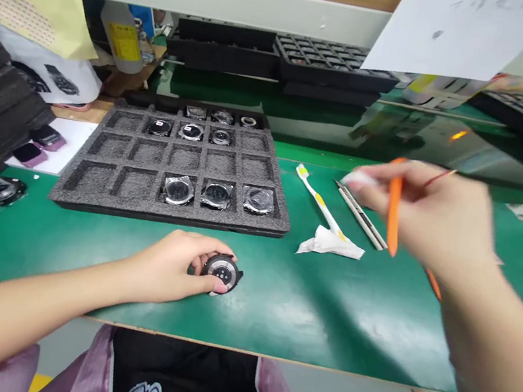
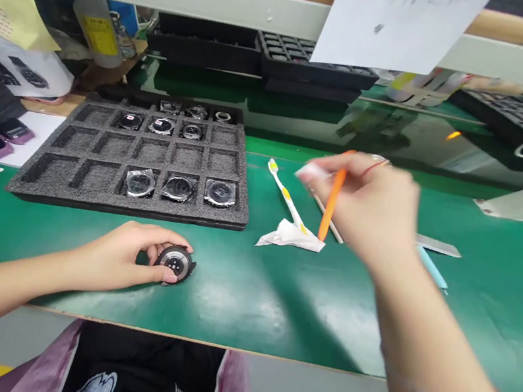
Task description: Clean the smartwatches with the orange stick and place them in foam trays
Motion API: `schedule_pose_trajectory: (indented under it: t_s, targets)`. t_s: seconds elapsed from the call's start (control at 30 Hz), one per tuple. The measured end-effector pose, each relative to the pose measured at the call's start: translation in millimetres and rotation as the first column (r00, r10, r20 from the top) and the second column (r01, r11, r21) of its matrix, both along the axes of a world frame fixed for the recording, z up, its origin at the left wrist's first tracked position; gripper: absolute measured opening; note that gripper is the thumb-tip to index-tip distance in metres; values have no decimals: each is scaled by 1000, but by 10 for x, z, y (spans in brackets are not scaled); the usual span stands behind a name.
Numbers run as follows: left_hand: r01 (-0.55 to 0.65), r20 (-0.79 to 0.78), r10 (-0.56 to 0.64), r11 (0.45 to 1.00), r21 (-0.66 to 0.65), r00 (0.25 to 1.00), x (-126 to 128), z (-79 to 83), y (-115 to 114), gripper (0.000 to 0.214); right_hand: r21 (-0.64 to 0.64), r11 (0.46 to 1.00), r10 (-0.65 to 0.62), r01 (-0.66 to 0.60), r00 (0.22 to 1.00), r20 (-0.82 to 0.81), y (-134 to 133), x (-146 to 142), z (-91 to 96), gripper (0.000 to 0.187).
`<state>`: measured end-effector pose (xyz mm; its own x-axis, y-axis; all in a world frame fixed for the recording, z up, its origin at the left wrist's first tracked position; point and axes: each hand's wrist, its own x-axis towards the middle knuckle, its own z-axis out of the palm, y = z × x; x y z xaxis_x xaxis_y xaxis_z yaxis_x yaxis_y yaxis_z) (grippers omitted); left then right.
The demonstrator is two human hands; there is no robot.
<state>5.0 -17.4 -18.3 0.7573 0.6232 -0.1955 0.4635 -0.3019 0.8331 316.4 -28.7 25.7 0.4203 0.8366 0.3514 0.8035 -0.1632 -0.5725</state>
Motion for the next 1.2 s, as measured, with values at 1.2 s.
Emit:
schedule_pose_trajectory:
  t_s: [1.2]
  targets:
    - [-40, -25, 39, 998, -43, 999, 2, -4, -35, 26, 225, 850, 502, -477, 862, -69, -646, -1286, -641, 12]
